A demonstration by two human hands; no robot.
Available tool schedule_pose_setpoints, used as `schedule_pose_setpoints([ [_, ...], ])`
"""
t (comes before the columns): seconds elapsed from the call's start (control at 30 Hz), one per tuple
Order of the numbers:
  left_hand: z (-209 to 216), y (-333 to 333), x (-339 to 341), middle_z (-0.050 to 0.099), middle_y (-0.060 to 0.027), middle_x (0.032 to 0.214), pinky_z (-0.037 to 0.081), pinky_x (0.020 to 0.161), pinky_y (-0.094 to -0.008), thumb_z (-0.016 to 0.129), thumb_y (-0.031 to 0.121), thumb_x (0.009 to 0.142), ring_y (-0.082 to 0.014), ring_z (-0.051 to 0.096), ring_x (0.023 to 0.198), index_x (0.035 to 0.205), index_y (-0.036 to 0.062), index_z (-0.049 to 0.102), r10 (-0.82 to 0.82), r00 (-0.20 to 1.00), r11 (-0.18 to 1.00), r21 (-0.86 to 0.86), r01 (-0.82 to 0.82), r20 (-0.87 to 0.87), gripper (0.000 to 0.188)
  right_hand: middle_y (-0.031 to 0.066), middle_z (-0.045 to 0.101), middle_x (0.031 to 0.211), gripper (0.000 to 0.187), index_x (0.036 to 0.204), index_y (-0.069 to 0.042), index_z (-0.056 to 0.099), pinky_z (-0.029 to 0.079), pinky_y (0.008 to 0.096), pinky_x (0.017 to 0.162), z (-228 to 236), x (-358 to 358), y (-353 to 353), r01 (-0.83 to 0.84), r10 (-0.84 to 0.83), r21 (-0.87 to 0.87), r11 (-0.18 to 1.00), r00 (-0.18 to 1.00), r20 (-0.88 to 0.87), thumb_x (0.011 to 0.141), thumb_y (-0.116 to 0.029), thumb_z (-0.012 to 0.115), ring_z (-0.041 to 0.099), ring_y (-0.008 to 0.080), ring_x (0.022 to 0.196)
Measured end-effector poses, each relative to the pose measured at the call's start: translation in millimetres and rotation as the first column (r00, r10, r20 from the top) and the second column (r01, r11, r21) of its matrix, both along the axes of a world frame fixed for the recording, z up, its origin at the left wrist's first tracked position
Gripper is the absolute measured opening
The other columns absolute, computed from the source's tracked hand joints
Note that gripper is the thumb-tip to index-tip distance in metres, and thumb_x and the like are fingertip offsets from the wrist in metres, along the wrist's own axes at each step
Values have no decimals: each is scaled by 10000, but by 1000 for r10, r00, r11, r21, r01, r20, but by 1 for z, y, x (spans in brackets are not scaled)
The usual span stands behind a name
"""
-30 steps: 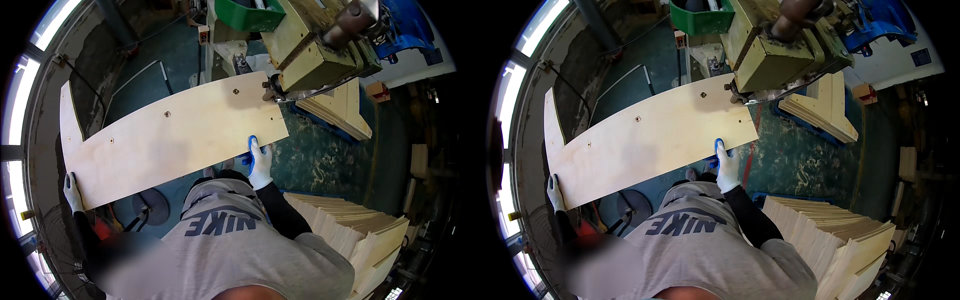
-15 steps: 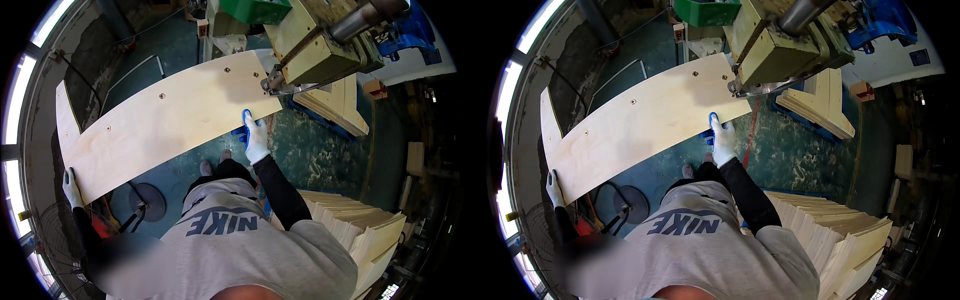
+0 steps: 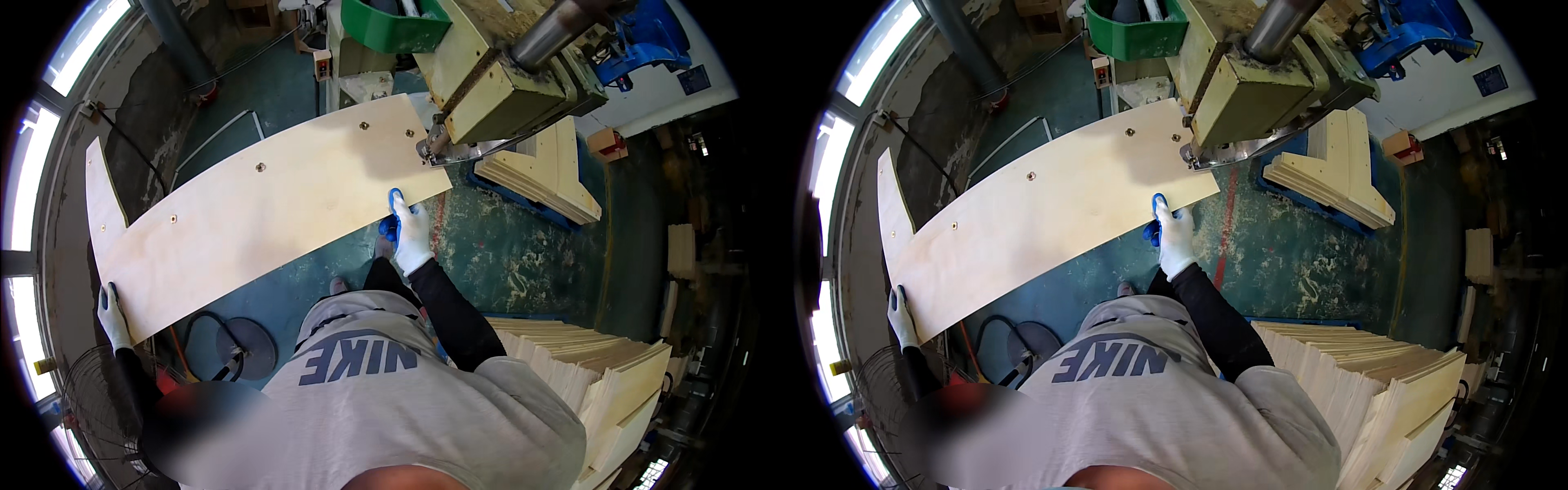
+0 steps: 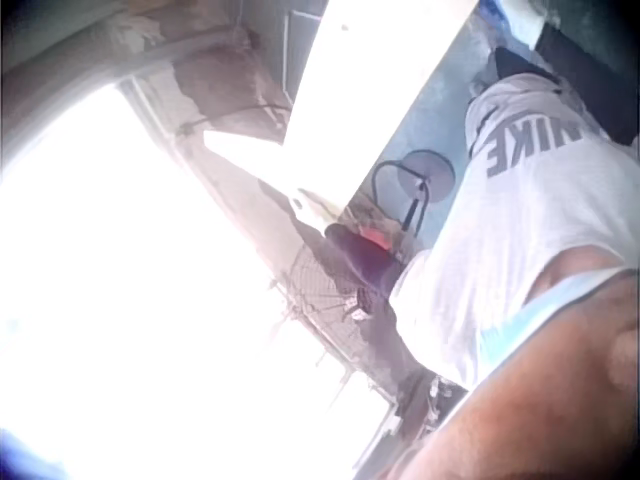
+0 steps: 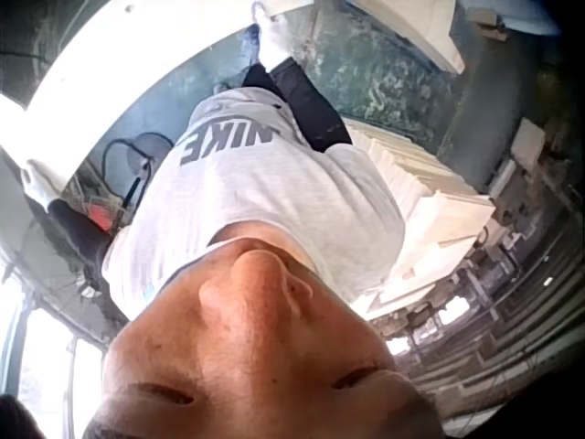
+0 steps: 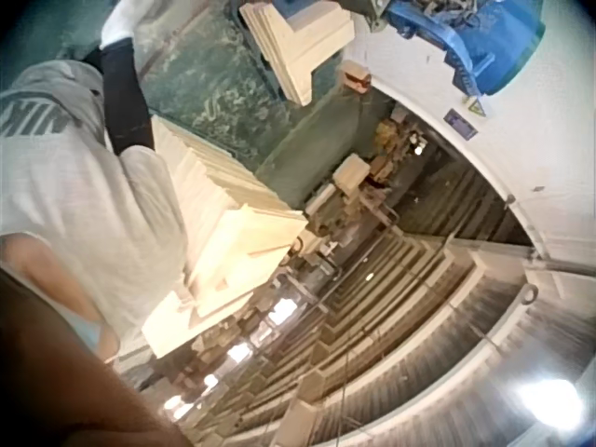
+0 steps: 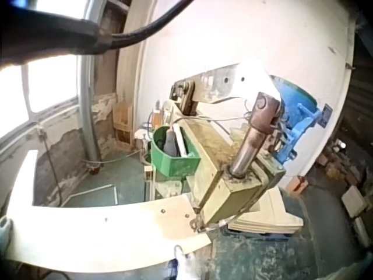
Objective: The person positions L-shaped wooden boards into a machine to install metal rivets, using a screwdriver to adjust components, then moves the finished boards to a stack and transports a full pallet using a pallet jack.
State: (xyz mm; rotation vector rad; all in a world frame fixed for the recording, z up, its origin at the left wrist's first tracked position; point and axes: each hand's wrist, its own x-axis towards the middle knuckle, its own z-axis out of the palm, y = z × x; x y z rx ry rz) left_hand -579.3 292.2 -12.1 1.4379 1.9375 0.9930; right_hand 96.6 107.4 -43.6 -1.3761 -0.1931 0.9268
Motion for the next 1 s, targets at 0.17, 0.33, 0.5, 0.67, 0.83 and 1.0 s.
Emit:
schedule_pose_setpoints([
  [0.17, 6, -17, 1, 661, 14, 1115, 441, 816, -201, 603, 302, 1051, -55, 554, 930, 1323, -65, 622, 10, 998, 998, 70, -6, -57, 457, -22, 682, 963, 234, 1118, -131, 637, 502, 249, 529, 24, -1, -6, -45, 52, 54, 998, 991, -123, 972, -308, 681, 671, 87, 755],
  [0.33, 19, -34, -3, 656, 24, 1071, 435, 801, -205, 588, 288, 1060, -50, 542, 916, 1247, -53, 662, -9, 999, 999, 39, 8, 48, 396, -14, 692, 1019, 217, 1167, -139, 633, 560, 263, 616, 24, 5, -18, -48, 105, 178, 983, 939, -327, 980, -241, 676, 698, 114, 879],
  [0.5, 97, -52, -10, 660, -24, 1097, 456, 889, -256, 569, 308, 1065, -94, 558, 981, 1257, -79, 634, -187, 969, 982, -54, 181, -162, 438, 39, 682, 1105, 359, 1281, -82, 598, 570, 329, 842, 22, -7, -100, -111, 250, 374, 921, 905, -344, 938, -150, 683, 684, 154, 1015],
  [0.67, 104, -96, 53, 634, -5, 1036, 447, 803, -236, 598, 300, 1048, -76, 536, 911, 1229, -32, 630, -282, 959, 937, -211, 278, 12, 379, 86, 613, 1307, 544, 1431, -31, 496, 503, 345, 1001, -3, 12, -188, 7, 171, 444, 896, 918, -358, 930, -155, 670, 618, 188, 1191],
  [0.83, 28, -131, 159, 651, -19, 926, 460, 700, -247, 604, 288, 1039, -94, 568, 803, 1062, -32, 638, -429, 891, 781, -433, 450, 153, 323, 93, 570, 1324, 603, 1480, -86, 365, 544, 390, 990, 10, 63, -210, 335, -161, 492, 804, 918, -363, 957, -140, 661, 619, 232, 1192],
  [1.0, -81, -227, 353, 681, -92, 962, 496, 674, -282, 648, 387, 1009, -144, 630, 804, 1069, -101, 635, -354, 859, 653, -560, 510, 370, 491, 122, 529, 1344, 838, 1540, -57, 240, 481, 340, 1031, -29, 43, -186, 366, -317, 333, 869, 928, -194, 864, -27, 735, 541, 200, 1258],
])
